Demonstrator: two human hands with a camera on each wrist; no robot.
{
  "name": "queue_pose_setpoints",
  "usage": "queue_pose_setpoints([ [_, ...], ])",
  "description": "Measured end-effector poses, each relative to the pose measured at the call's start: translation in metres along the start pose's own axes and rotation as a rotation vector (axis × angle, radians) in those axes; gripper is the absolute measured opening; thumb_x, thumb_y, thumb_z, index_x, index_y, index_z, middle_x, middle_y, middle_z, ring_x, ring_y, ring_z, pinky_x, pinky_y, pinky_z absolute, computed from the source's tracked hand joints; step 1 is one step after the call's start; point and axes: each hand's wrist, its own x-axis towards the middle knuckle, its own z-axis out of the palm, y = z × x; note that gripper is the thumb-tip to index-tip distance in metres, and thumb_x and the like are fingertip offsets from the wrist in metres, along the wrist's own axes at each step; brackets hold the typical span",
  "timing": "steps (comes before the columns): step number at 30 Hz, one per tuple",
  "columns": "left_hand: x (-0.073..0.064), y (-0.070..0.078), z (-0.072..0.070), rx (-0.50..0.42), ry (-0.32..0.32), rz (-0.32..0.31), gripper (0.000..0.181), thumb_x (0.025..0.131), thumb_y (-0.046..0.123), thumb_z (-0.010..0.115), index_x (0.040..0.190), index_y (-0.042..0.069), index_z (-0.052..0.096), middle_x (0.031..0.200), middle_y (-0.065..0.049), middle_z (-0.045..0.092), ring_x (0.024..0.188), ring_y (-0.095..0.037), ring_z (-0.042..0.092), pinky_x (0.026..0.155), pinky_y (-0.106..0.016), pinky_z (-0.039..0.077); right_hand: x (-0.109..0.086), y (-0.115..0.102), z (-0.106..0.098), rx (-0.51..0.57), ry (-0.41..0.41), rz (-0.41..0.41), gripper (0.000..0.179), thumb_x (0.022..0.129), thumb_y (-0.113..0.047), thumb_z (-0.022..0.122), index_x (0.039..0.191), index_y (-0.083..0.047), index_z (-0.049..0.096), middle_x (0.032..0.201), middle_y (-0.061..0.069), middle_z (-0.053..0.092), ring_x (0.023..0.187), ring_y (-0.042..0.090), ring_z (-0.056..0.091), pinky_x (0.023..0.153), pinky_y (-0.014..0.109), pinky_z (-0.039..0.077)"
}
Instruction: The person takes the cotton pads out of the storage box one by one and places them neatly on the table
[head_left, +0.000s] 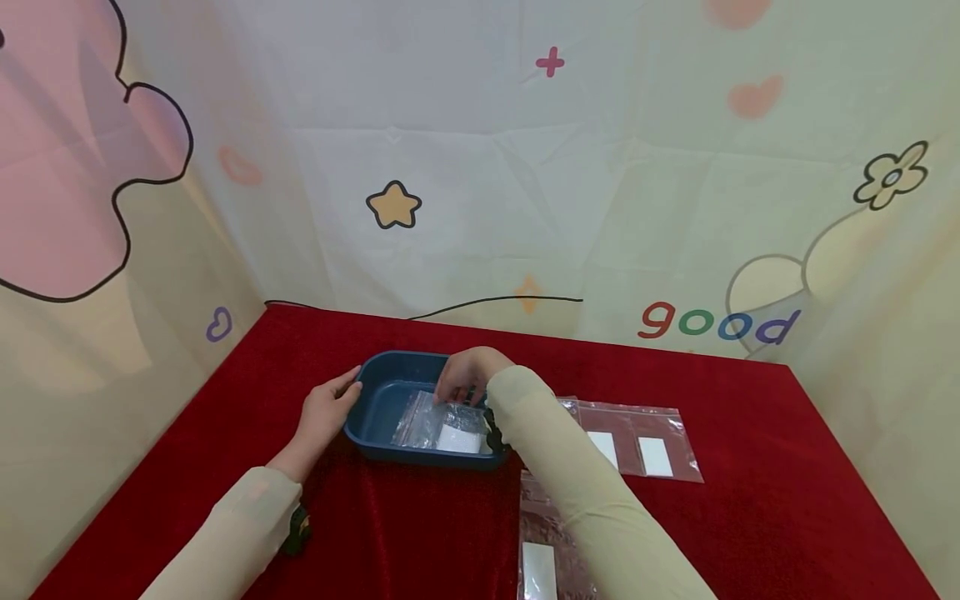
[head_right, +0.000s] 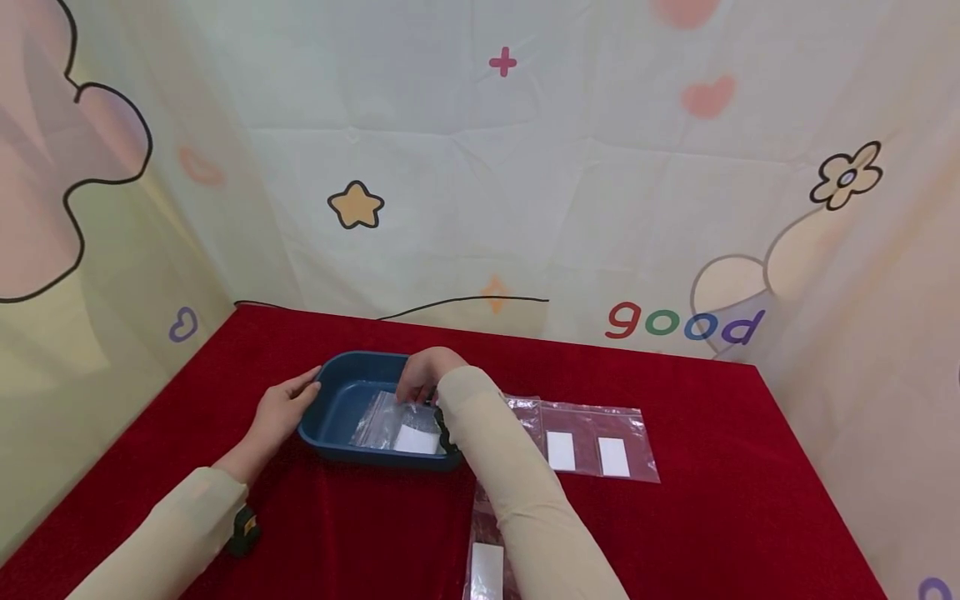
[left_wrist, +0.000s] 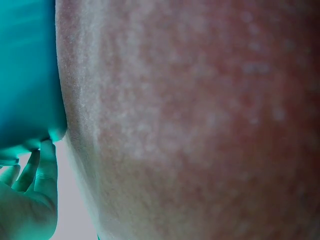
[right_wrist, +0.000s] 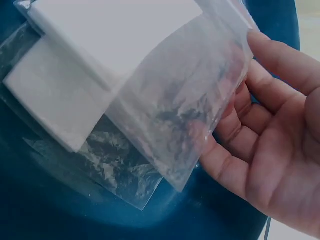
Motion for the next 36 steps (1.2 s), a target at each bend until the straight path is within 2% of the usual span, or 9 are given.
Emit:
queue_pose_setpoints([
  [3, -0.001, 0.001, -0.001, -0.002, -0.002, -0.003, 0.049, 0.108, 0.019, 0.048, 0.154, 0.005, 0.044, 0.155, -0.025, 0.048, 0.144, -0.041, 0.047, 0.117, -0.055, 0.043, 0.001, -0.001, 0.0, -0.018, -0.005, 0.007, 0.016, 0.098, -0.016, 0.068, 0.107, -0.007, 0.077, 0.102, 0.004, 0.066, 0.101, 0.02, 0.058, 0.108, 0.043, 0.053],
  [7, 0.0, -0.001, 0.0, -0.008, 0.0, 0.002, 0.048, 0.108, 0.019, 0.049, 0.154, 0.005, 0.045, 0.155, -0.024, 0.048, 0.144, -0.041, 0.047, 0.117, -0.054, 0.043, 0.002, -0.002, 0.0, 0.014, -0.02, 0.02, 0.011, 0.097, -0.014, 0.069, 0.099, -0.009, 0.079, 0.11, 0.007, 0.071, 0.104, 0.022, 0.06, 0.11, 0.044, 0.052],
  [10, 0.001, -0.002, 0.001, -0.015, 0.002, 0.003, 0.048, 0.108, 0.019, 0.049, 0.154, 0.005, 0.045, 0.155, -0.024, 0.048, 0.145, -0.041, 0.047, 0.117, -0.054, 0.043, 0.003, -0.002, 0.0, 0.048, -0.046, 0.026, 0.015, 0.099, -0.011, 0.066, 0.103, -0.009, 0.079, 0.116, 0.01, 0.072, 0.108, 0.024, 0.062, 0.114, 0.046, 0.05],
  [12, 0.001, -0.003, 0.001, -0.012, 0.004, 0.001, 0.048, 0.107, 0.019, 0.049, 0.153, 0.005, 0.045, 0.155, -0.024, 0.048, 0.144, -0.041, 0.047, 0.117, -0.054, 0.044, 0.003, -0.002, 0.0, 0.062, -0.075, 0.025, 0.019, 0.101, -0.009, 0.061, 0.107, -0.009, 0.079, 0.112, 0.008, 0.072, 0.108, 0.024, 0.062, 0.113, 0.045, 0.05],
  [17, 0.002, -0.004, 0.001, -0.006, 0.003, 0.001, 0.049, 0.108, 0.02, 0.048, 0.154, 0.005, 0.044, 0.154, -0.025, 0.049, 0.143, -0.041, 0.048, 0.116, -0.054, 0.044, -0.002, -0.005, 0.0, 0.092, -0.136, 0.004, 0.026, 0.105, -0.008, 0.052, 0.117, -0.006, 0.074, 0.094, 0.003, 0.074, 0.094, 0.02, 0.066, 0.087, 0.035, 0.057],
  [21, 0.003, -0.004, 0.001, -0.006, 0.005, 0.01, 0.049, 0.108, 0.019, 0.048, 0.154, 0.005, 0.044, 0.154, -0.025, 0.049, 0.143, -0.041, 0.049, 0.116, -0.054, 0.045, -0.008, -0.007, -0.002, 0.14, -0.157, -0.025, 0.03, 0.108, -0.008, 0.046, 0.128, -0.001, 0.067, 0.09, 0.002, 0.073, 0.082, 0.019, 0.07, 0.072, 0.031, 0.058],
  [24, 0.003, -0.005, 0.001, -0.01, 0.009, 0.01, 0.048, 0.107, 0.019, 0.049, 0.154, 0.005, 0.045, 0.153, -0.024, 0.05, 0.142, -0.041, 0.05, 0.116, -0.054, 0.045, -0.012, -0.008, -0.005, 0.173, -0.149, -0.046, 0.032, 0.108, -0.008, 0.045, 0.132, -0.001, 0.064, 0.091, 0.002, 0.072, 0.077, 0.019, 0.07, 0.068, 0.031, 0.059],
  [28, 0.004, -0.005, 0.002, -0.012, 0.009, 0.012, 0.049, 0.108, 0.021, 0.05, 0.154, 0.006, 0.045, 0.153, -0.024, 0.05, 0.141, -0.041, 0.05, 0.115, -0.054, 0.045, -0.014, -0.007, -0.01, 0.2, -0.111, -0.075, 0.03, 0.108, -0.01, 0.047, 0.13, -0.002, 0.066, 0.094, 0.003, 0.072, 0.075, 0.019, 0.071, 0.066, 0.03, 0.06],
  [36, 0.004, -0.005, 0.002, -0.018, 0.016, 0.004, 0.048, 0.107, 0.02, 0.049, 0.153, 0.005, 0.045, 0.153, -0.024, 0.05, 0.141, -0.04, 0.051, 0.115, -0.054, 0.045, -0.027, -0.004, -0.018, 0.236, -0.029, -0.154, 0.03, 0.107, -0.013, 0.05, 0.13, -0.003, 0.066, 0.106, 0.007, 0.074, 0.076, 0.017, 0.073, 0.068, 0.028, 0.059],
])
